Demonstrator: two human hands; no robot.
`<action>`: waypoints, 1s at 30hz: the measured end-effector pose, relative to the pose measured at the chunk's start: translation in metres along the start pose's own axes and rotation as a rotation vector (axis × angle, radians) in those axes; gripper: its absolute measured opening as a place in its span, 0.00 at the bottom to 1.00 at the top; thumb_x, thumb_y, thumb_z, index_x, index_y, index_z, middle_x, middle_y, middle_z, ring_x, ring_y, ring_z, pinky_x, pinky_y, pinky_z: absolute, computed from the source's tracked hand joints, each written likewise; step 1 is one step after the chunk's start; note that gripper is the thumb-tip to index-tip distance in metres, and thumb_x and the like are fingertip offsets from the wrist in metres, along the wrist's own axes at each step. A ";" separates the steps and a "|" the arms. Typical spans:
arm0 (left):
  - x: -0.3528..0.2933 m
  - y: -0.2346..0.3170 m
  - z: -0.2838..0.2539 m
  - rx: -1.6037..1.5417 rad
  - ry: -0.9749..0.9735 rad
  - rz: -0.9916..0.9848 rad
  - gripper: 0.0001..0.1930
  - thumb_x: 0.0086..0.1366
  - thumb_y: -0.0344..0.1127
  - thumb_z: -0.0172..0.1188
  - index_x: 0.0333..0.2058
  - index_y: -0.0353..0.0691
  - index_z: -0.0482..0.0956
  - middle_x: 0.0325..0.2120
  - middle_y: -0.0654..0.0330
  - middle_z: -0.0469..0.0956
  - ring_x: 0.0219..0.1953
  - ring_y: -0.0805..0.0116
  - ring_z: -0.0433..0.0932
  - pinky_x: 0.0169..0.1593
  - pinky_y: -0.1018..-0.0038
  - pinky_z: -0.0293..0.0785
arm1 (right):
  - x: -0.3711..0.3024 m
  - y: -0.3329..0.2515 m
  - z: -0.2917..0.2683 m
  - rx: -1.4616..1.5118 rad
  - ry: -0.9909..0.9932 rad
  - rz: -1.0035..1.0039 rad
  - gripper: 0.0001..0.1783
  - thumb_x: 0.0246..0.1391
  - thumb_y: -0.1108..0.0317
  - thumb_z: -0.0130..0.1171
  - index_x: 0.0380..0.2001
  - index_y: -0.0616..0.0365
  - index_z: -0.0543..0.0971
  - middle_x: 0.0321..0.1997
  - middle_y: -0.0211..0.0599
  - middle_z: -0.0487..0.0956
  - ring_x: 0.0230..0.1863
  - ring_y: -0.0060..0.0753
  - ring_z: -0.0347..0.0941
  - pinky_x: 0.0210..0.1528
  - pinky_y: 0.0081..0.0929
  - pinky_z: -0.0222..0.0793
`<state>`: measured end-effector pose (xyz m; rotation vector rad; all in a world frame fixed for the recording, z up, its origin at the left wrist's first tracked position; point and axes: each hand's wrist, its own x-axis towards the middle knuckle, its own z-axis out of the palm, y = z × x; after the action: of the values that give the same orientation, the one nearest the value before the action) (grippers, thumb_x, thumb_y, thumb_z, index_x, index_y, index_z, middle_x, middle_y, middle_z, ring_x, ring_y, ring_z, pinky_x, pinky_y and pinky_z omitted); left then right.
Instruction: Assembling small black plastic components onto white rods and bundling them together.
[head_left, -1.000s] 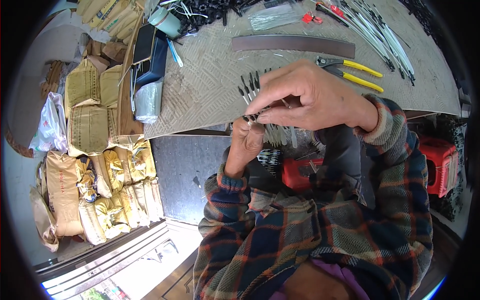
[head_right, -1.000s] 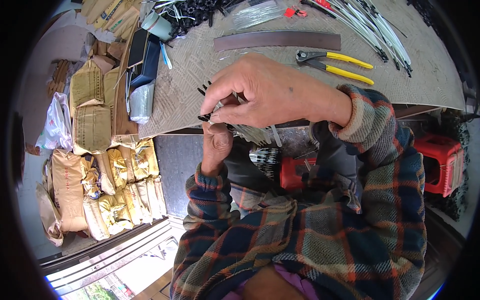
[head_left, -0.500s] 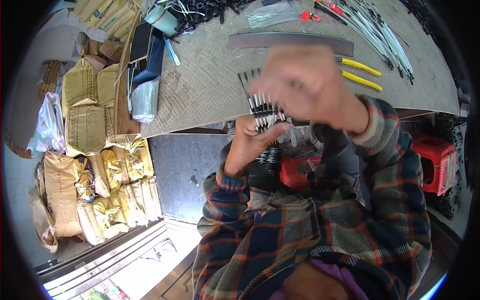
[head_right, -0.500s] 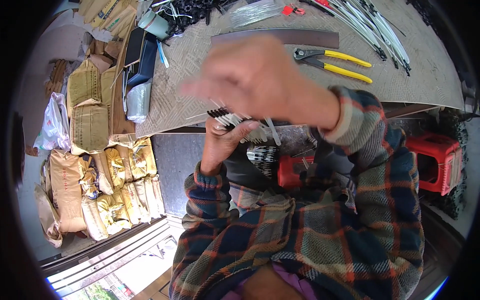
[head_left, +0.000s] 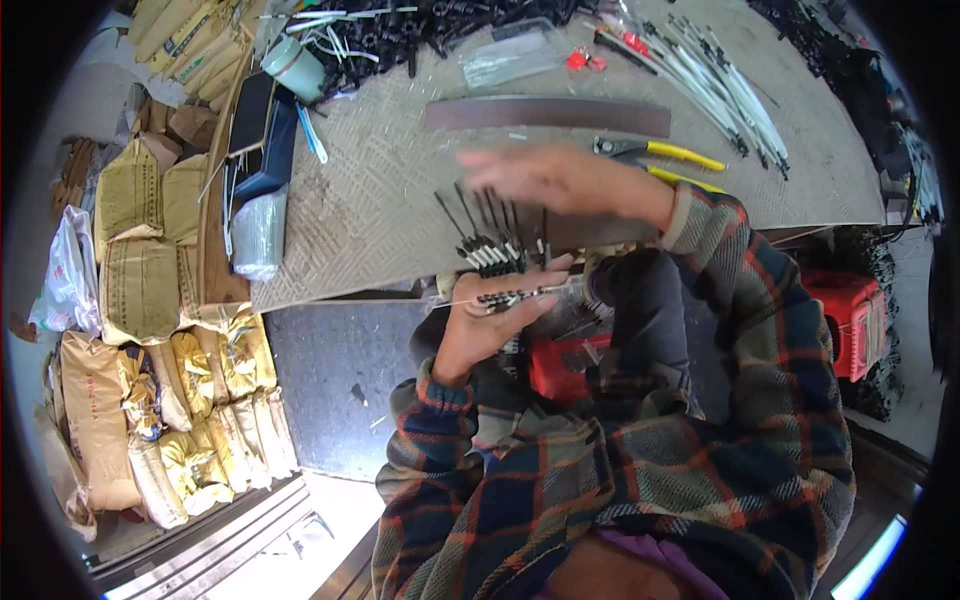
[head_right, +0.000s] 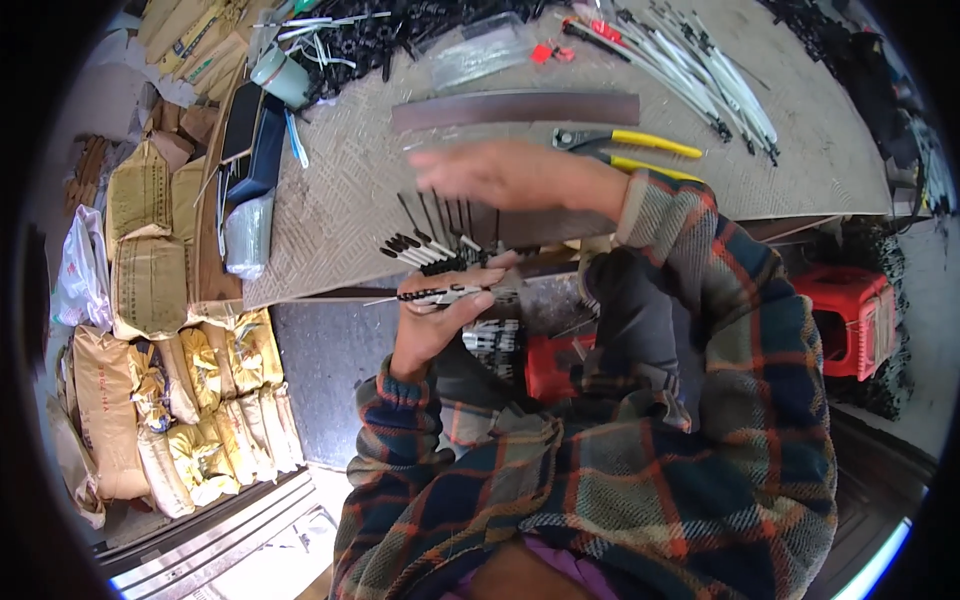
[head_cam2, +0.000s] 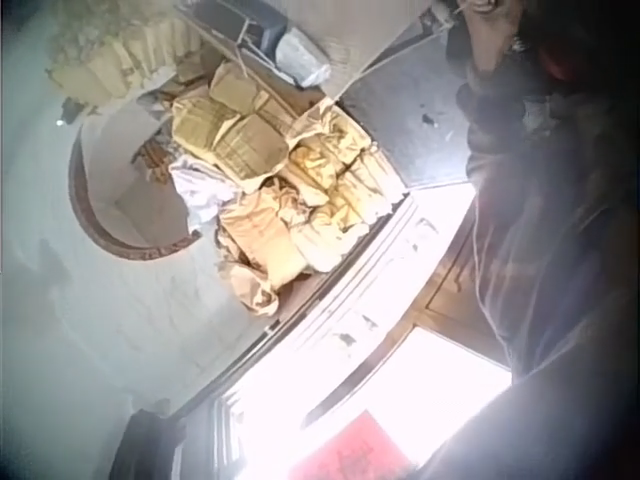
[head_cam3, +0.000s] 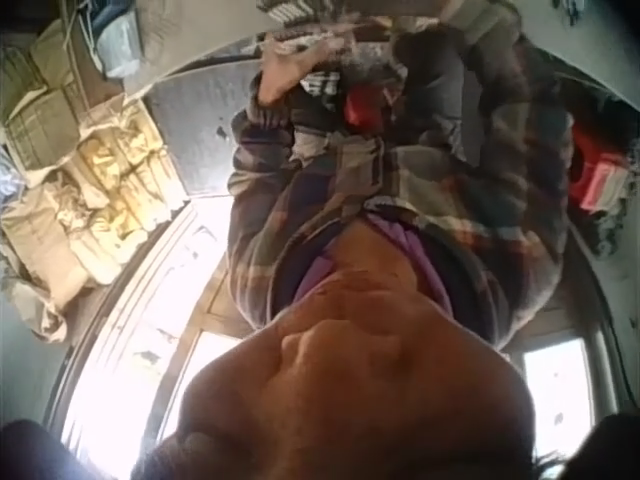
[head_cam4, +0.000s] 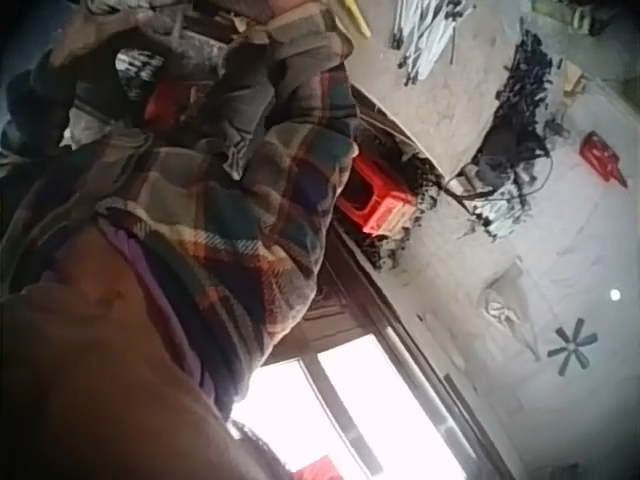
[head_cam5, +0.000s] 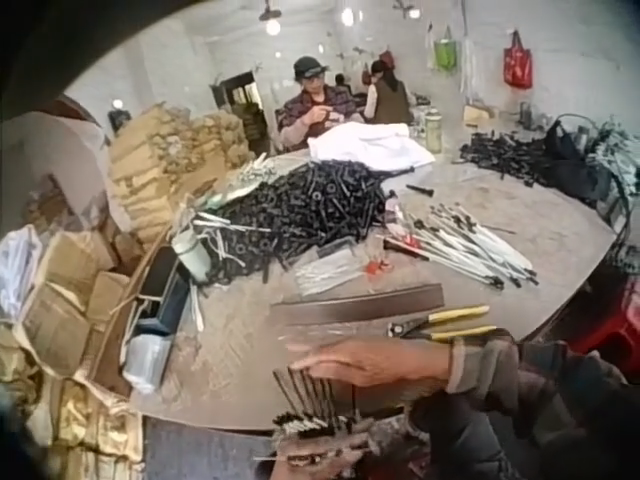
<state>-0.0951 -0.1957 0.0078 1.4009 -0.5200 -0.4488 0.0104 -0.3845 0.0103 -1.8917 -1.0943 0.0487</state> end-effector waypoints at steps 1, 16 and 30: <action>0.003 0.001 -0.001 -0.013 0.008 0.001 0.13 0.54 0.22 0.56 0.40 0.29 0.76 0.43 0.47 0.74 0.48 0.65 0.72 0.50 0.74 0.66 | 0.012 0.006 -0.015 0.050 0.140 -0.011 0.16 0.56 0.62 0.46 0.45 0.54 0.73 0.56 0.37 0.68 0.56 0.40 0.64 0.57 0.31 0.59; 0.007 0.009 -0.003 0.050 0.063 -0.025 0.13 0.57 0.27 0.54 0.40 0.25 0.74 0.41 0.46 0.74 0.47 0.58 0.72 0.52 0.68 0.66 | 0.091 0.100 -0.085 -0.879 0.036 0.433 0.09 0.38 0.70 0.52 0.23 0.64 0.78 0.27 0.51 0.78 0.32 0.51 0.75 0.33 0.42 0.72; 0.008 0.007 -0.004 0.033 0.085 0.005 0.11 0.59 0.28 0.55 0.40 0.31 0.76 0.42 0.52 0.75 0.45 0.69 0.73 0.49 0.74 0.67 | -0.027 -0.082 -0.020 -0.487 0.391 -0.176 0.09 0.48 0.77 0.51 0.35 0.57 0.75 0.32 0.33 0.71 0.21 0.23 0.68 0.22 0.21 0.62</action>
<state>-0.0859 -0.1964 0.0150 1.4440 -0.4635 -0.3760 -0.0520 -0.4026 0.0709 -2.0930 -1.0526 -0.7153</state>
